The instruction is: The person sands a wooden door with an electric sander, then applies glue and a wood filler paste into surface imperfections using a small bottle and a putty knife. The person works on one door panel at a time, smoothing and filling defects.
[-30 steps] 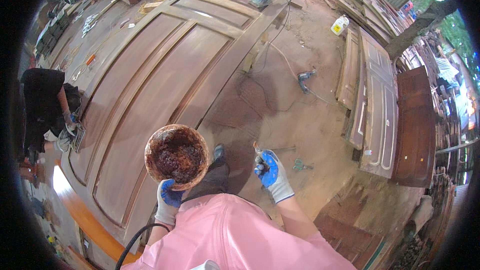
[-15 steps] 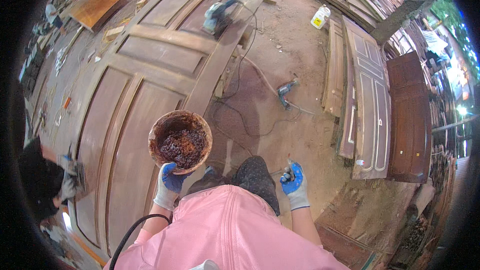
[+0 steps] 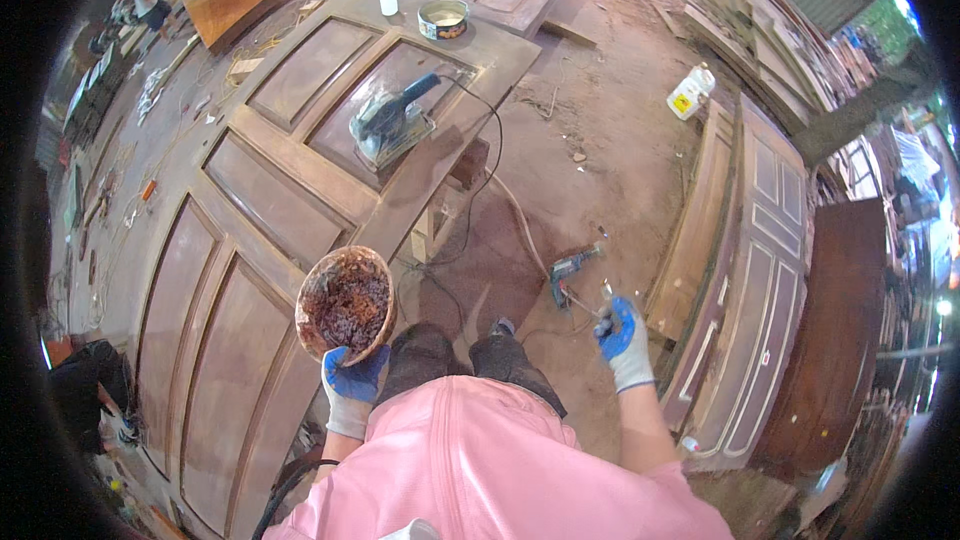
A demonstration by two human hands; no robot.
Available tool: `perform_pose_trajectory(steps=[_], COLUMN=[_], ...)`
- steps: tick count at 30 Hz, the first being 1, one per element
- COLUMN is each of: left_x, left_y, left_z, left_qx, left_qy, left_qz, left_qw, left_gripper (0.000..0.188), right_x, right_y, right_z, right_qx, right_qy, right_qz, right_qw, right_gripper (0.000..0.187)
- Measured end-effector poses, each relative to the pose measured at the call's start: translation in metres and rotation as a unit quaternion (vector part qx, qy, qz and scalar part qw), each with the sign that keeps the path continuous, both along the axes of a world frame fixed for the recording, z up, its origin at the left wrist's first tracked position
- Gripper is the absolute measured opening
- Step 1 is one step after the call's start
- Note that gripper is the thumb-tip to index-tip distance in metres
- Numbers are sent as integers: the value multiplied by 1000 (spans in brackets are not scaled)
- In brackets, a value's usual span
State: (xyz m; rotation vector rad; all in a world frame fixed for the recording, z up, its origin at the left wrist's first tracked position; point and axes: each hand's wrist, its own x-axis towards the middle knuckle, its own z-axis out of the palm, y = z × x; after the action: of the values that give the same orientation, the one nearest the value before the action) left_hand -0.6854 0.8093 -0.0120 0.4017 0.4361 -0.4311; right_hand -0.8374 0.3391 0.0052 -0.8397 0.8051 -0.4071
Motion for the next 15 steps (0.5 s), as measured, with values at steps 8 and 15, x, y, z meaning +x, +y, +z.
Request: perform_pose_trajectory(steps=[8,15], left_x=[44,121], left_y=[-85,-109], left_z=[20,34], left_qx=[65,72], left_qy=[-25,-25], left_qz=[122,162], left_qw=[990,984], left_gripper=[49,48], right_x=[190,345], right_y=[-121,-154], right_z=[58,82], right_qx=[-62,-221], right_qy=[-17,-10], right_qz=[112,133], right_qw=[992,966], right_gripper=[22,21])
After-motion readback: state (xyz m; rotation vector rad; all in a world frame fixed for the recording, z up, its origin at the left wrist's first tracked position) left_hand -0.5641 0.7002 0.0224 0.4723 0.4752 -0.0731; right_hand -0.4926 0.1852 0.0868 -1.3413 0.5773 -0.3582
